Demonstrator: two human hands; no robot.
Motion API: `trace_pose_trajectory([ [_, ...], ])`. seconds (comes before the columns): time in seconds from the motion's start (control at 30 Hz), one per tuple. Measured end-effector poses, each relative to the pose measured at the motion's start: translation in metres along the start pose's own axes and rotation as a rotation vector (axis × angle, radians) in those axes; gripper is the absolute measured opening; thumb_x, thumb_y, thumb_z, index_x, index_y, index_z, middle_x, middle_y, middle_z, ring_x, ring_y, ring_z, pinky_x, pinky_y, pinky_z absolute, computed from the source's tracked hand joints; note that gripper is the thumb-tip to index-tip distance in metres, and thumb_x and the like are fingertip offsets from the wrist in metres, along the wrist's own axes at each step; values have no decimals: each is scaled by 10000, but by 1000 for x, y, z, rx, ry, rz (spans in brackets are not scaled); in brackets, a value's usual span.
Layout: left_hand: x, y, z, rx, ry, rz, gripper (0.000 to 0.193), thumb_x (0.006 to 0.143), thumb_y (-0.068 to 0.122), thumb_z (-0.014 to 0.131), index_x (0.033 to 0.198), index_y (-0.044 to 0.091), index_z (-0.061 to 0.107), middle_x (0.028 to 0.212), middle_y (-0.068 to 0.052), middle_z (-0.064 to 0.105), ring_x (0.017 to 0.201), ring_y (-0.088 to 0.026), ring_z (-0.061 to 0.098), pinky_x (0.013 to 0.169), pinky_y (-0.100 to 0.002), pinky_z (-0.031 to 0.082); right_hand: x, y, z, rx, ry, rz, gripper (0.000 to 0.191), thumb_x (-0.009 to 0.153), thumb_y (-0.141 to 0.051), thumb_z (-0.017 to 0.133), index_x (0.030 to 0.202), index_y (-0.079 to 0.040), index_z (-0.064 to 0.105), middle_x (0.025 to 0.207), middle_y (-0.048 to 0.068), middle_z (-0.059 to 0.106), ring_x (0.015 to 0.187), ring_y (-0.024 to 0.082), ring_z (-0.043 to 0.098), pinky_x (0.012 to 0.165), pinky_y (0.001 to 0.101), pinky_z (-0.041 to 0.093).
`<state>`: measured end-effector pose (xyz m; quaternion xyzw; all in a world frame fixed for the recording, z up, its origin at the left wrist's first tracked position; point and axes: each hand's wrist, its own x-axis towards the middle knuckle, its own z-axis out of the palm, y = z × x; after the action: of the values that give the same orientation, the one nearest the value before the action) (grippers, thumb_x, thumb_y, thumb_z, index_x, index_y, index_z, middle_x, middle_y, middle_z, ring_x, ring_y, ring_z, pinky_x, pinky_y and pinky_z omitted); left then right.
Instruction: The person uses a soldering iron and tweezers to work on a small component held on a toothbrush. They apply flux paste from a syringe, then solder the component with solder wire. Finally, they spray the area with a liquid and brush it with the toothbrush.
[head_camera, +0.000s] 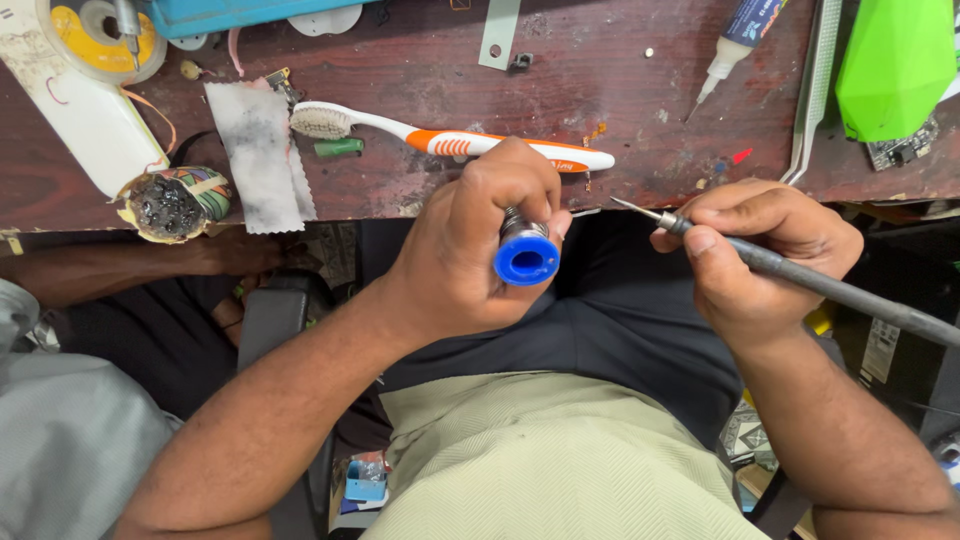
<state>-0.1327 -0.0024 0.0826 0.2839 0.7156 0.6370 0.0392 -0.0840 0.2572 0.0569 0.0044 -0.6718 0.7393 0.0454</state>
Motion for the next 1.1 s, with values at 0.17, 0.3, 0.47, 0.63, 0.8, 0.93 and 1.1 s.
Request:
trace_pose_trajectory([
  [0.17, 2, -1, 3, 4, 22, 4, 383, 1058, -65, 688, 1185, 91, 362, 1001, -118, 577, 860, -207, 658, 752, -314, 555, 0, -6, 3, 62, 83, 89, 91, 928, 17, 741, 934, 62, 662, 834, 164, 682, 681, 198, 692, 672, 365, 645],
  [0.3, 0, -4, 2, 22, 25, 26, 384, 1052, -52, 691, 1200, 89, 367, 1006, -116, 582, 900, -222, 671, 800, -328, 578, 0, -5, 3, 76, 84, 102, 92, 946, 19, 744, 932, 64, 665, 834, 171, 682, 669, 207, 685, 667, 368, 640],
  [0.47, -1, -8, 0, 17, 24, 33, 369, 1068, -42, 684, 1212, 87, 370, 986, -110, 587, 896, -223, 663, 799, -330, 573, 1, 1, 2, 55, 59, 64, 144, 975, 7, 756, 903, 71, 650, 821, 175, 672, 656, 215, 672, 668, 372, 641],
  [0.63, 4, -8, -2, 11, 31, 44, 354, 1054, -43, 673, 1174, 85, 365, 976, -103, 574, 861, -221, 649, 775, -338, 568, 4, 3, 3, 49, 31, 40, 200, 976, -28, 761, 855, 57, 627, 776, 181, 659, 605, 210, 654, 629, 358, 623],
  [0.8, 5, -9, -3, 6, 29, 47, 347, 1055, -45, 670, 1169, 87, 370, 986, -101, 569, 860, -218, 645, 785, -338, 573, 6, 3, 3, 45, 6, 32, 185, 982, -52, 765, 902, 44, 629, 772, 185, 655, 596, 201, 642, 632, 359, 627],
  [0.93, 5, -10, -3, -10, 25, 37, 344, 1050, -46, 668, 1168, 87, 373, 984, -98, 568, 861, -213, 644, 786, -335, 570, 7, 5, 3, 41, -9, 18, 184, 979, -66, 763, 918, 57, 641, 771, 183, 658, 593, 199, 645, 623, 352, 623],
  [1.1, 6, -10, -4, -6, 22, 56, 370, 1028, -66, 671, 1184, 88, 372, 980, -92, 566, 874, -214, 644, 801, -339, 571, 8, 6, 5, 0, -7, -4, 165, 971, -64, 765, 928, 41, 646, 771, 170, 660, 597, 190, 651, 626, 349, 626],
])
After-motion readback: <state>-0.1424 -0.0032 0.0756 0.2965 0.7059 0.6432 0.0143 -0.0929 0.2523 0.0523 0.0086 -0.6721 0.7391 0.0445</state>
